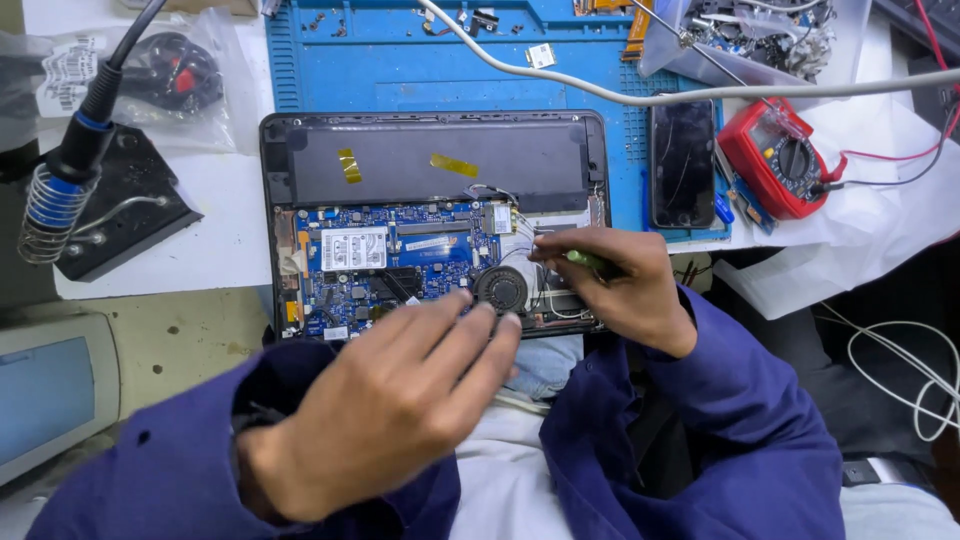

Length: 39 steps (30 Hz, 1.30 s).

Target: Assembling internal components of a laptop on a repair bench, including connecting cables and using a screwdriver.

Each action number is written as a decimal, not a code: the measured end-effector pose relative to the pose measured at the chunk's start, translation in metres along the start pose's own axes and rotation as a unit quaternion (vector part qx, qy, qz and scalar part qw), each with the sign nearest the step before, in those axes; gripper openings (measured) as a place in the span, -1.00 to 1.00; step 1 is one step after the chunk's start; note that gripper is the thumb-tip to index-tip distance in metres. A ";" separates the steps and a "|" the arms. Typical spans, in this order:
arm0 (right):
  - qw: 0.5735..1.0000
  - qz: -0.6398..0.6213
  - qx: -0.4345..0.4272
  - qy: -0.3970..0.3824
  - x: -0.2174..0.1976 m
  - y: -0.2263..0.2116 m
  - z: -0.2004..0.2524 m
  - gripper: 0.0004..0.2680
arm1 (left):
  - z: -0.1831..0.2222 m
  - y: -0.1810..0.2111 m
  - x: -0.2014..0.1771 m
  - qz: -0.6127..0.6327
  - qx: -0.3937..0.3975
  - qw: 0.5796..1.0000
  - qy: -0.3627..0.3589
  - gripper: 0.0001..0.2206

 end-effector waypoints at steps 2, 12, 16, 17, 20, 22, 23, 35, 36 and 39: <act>0.998 0.049 -0.036 0.000 0.002 0.002 -0.003 -0.90 | -0.013 -0.024 0.014 0.007 -0.001 1.000 -0.013 -0.86; 0.993 0.117 -0.026 -0.001 0.005 0.013 0.002 -0.91 | -0.042 -0.078 0.101 -0.041 0.045 0.995 -0.085 -0.73; 0.991 0.123 -0.047 -0.006 0.005 0.016 0.000 -0.91 | -0.038 -0.084 0.108 0.027 0.033 0.997 -0.061 -0.85; 0.990 0.126 -0.054 -0.012 0.006 0.018 0.000 -0.91 | -0.037 -0.086 0.108 0.028 0.031 0.997 -0.059 -0.85; 0.989 0.127 -0.074 -0.031 0.007 0.011 -0.008 -0.92 | -0.034 -0.088 0.111 0.020 0.027 0.999 -0.042 -0.81; 0.987 0.127 -0.086 -0.041 0.008 0.006 -0.012 -0.93 | -0.034 -0.089 0.114 0.012 0.030 0.999 -0.027 -0.77; 0.985 0.144 -0.087 -0.047 0.008 0.005 -0.013 -0.95 | -0.034 -0.089 0.113 0.005 0.031 0.999 -0.021 -0.76; 0.967 0.210 -0.114 -0.087 0.007 0.010 -0.006 -0.86 | -0.033 -0.090 0.111 -0.023 0.048 0.999 0.000 -0.74; 0.967 0.204 -0.120 -0.093 0.007 0.009 -0.007 -0.85 | -0.033 -0.090 0.111 -0.025 0.048 0.999 0.003 -0.74; 0.965 0.207 -0.129 -0.100 0.009 0.008 -0.006 -0.88 | -0.033 -0.091 0.109 -0.029 0.055 0.998 0.010 -0.71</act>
Point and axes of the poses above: each hand's wrist, its own z-axis away from the middle knuckle, its own x-axis out of the palm, y = z × x, the point moved 2 cm from there along -z, towards the middle knuckle, and after that the axes turned 3 degrees about z, right-handed, at the moved point
